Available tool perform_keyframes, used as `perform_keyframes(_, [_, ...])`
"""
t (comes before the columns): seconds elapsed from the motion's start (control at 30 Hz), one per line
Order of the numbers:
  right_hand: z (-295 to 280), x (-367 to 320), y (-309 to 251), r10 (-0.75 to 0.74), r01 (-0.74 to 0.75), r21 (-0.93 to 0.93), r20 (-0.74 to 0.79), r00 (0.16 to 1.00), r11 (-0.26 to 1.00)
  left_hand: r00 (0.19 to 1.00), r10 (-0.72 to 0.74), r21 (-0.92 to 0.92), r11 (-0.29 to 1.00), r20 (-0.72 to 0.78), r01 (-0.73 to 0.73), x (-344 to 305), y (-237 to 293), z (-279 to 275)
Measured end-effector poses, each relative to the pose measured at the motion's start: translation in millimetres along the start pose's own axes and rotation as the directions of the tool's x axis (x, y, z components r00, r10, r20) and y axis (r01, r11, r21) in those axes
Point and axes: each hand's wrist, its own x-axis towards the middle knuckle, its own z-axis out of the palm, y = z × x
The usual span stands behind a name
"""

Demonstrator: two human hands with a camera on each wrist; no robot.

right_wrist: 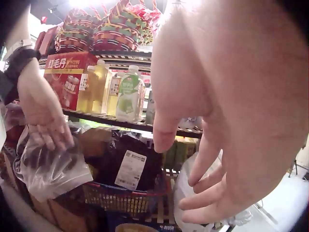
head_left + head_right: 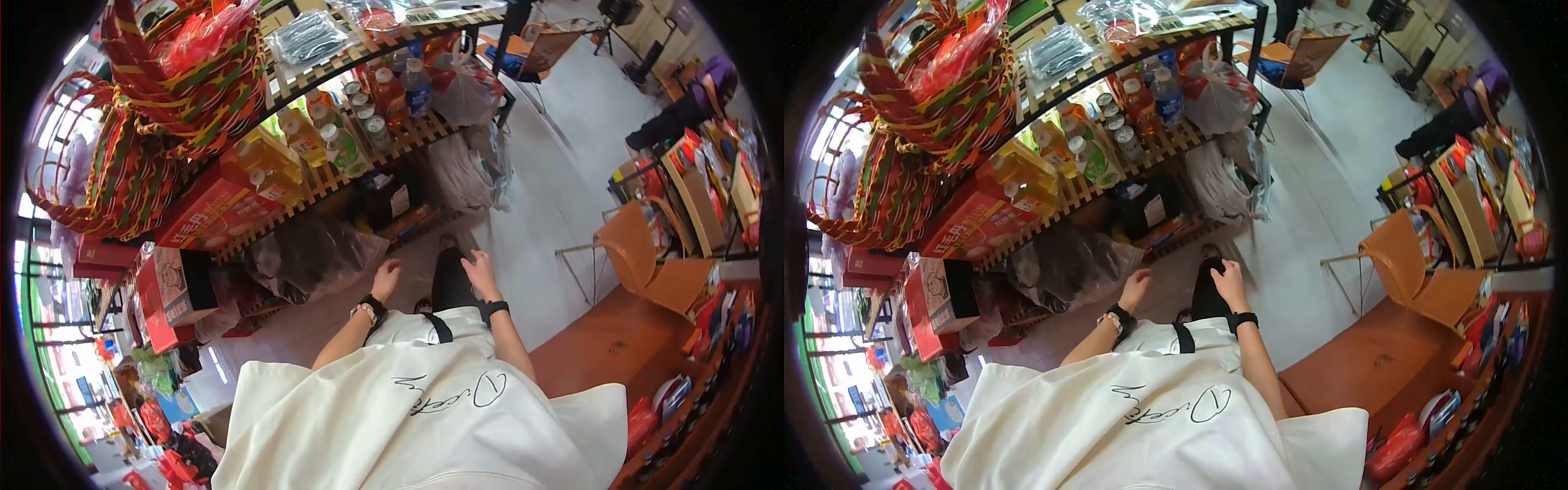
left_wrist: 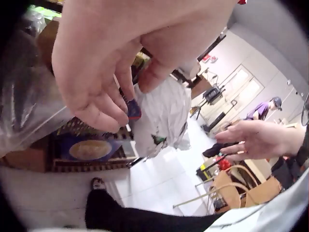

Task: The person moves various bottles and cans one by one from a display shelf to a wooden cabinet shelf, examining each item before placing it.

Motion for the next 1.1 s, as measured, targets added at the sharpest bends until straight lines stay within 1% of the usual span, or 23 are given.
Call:
perform_keyframes(0.03, [-5, 14, -11, 0.015, -0.017, 0.046, 0.051, 0.999, 0.999, 0.989, 0.119, 0.009, 0.993, -0.089, -0.118, 15, 14, 5])
perform_keyframes(0.07, [-9, 32, -23, 0.027, -0.036, 0.09, 0.1, 0.995, 0.995, 0.99, 0.075, -0.091, 0.992, -0.117, -0.086, 27, 42, 8])
perform_keyframes(0.1, [-9, 50, -30, -0.012, 0.008, 0.039, 0.096, 0.995, 0.999, 0.99, 0.028, -0.191, 0.98, -0.141, -0.055, 37, 77, 10])
perform_keyframes(0.23, [-22, 120, -72, -0.156, 0.15, 0.072, 0.093, 0.983, 0.986, 0.967, 0.071, -0.43, 0.886, -0.245, -0.174, 96, 193, 13])
perform_keyframes(0.33, [-34, 168, -107, -0.241, 0.227, 0.126, 0.114, 0.964, 0.966, 0.942, 0.042, -0.432, 0.881, -0.333, -0.192, 134, 284, 10])
perform_keyframes(0.37, [-39, 182, -120, -0.257, 0.241, 0.132, 0.127, 0.958, 0.961, 0.902, 0.109, -0.411, 0.863, -0.419, -0.295, 153, 299, 9])
perform_keyframes(0.4, [-40, 197, -128, -0.261, 0.243, 0.134, 0.139, 0.955, 0.961, 0.849, 0.172, -0.377, 0.839, -0.5, -0.392, 174, 310, 6])
perform_keyframes(0.43, [-39, 210, -136, -0.329, 0.313, 0.13, 0.125, 0.936, 0.941, 0.846, 0.164, -0.376, 0.841, -0.508, -0.389, 194, 320, -1])
perform_keyframes(0.47, [-40, 221, -143, -0.394, 0.381, 0.125, 0.112, 0.912, 0.916, 0.798, 0.241, -0.198, 0.892, -0.552, -0.406, 213, 326, -8])
perform_keyframes(0.5, [-44, 229, -157, -0.393, 0.379, 0.126, 0.124, 0.911, 0.917, 0.751, 0.322, -0.016, 0.914, -0.577, -0.405, 228, 334, -12])
perform_keyframes(0.53, [-49, 237, -172, -0.412, 0.394, 0.143, 0.13, 0.902, 0.908, 0.75, 0.313, -0.018, 0.917, -0.582, -0.397, 241, 340, -14])
perform_keyframes(0.6, [-51, 254, -190, -0.428, 0.406, 0.161, 0.143, 0.892, 0.9, 0.653, 0.438, -0.085, 0.789, -0.618, -0.609, 264, 354, -17])
perform_keyframes(0.63, [-50, 263, -197, -0.421, 0.39, 0.189, 0.17, 0.891, 0.901, 0.672, 0.42, 0.036, 0.862, -0.61, -0.506, 287, 335, -25])
perform_keyframes(0.67, [-50, 272, -203, -0.415, 0.373, 0.216, 0.196, 0.889, 0.902, 0.671, 0.416, 0.037, 0.864, -0.614, -0.502, 285, 346, -24])
perform_keyframes(0.73, [-53, 286, -217, -0.4, 0.371, 0.154, 0.251, 0.882, 0.916, 0.714, 0.313, -0.105, 0.874, -0.626, -0.475, 271, 380, -20])
perform_keyframes(0.77, [-54, 292, -220, -0.378, 0.369, 0.089, 0.3, 0.876, 0.925, 0.714, 0.308, -0.105, 0.876, -0.629, -0.47, 272, 380, -20])
perform_keyframes(0.83, [-43, 310, -216, -0.357, 0.369, 0.038, 0.368, 0.858, 0.928, 0.63, 0.401, 0.053, 0.867, -0.665, -0.496, 272, 380, -21])
perform_keyframes(0.87, [-39, 316, -214, -0.333, 0.375, -0.014, 0.428, 0.84, 0.927, 0.631, 0.398, 0.054, 0.87, -0.666, -0.491, 274, 372, -21])
perform_keyframes(0.9, [-40, 315, -218, -0.333, 0.375, -0.012, 0.432, 0.838, 0.927, 0.593, 0.43, 0.115, 0.862, -0.681, -0.493, 277, 361, -21])
perform_keyframes(0.93, [-41, 314, -222, -0.479, 0.483, 0.069, 0.31, 0.821, 0.873, 0.552, 0.464, 0.176, 0.851, -0.693, -0.494, 280, 351, -21])
perform_keyframes(0.97, [-41, 312, -226, -0.604, 0.589, 0.134, 0.173, 0.778, 0.797, 0.549, 0.463, 0.178, 0.852, -0.696, -0.492, 272, 355, -18])
perform_keyframes(1.03, [-38, 313, -229, -0.64, 0.61, 0.207, 0.136, 0.756, 0.765, 0.654, 0.311, 0.19, 0.949, -0.69, -0.251, 243, 368, -9])
perform_keyframes(1.1, [-36, 313, -233, -0.676, 0.636, 0.272, 0.087, 0.732, 0.723, 0.62, 0.37, 0.267, 0.929, -0.692, -0.256, 230, 364, -4])
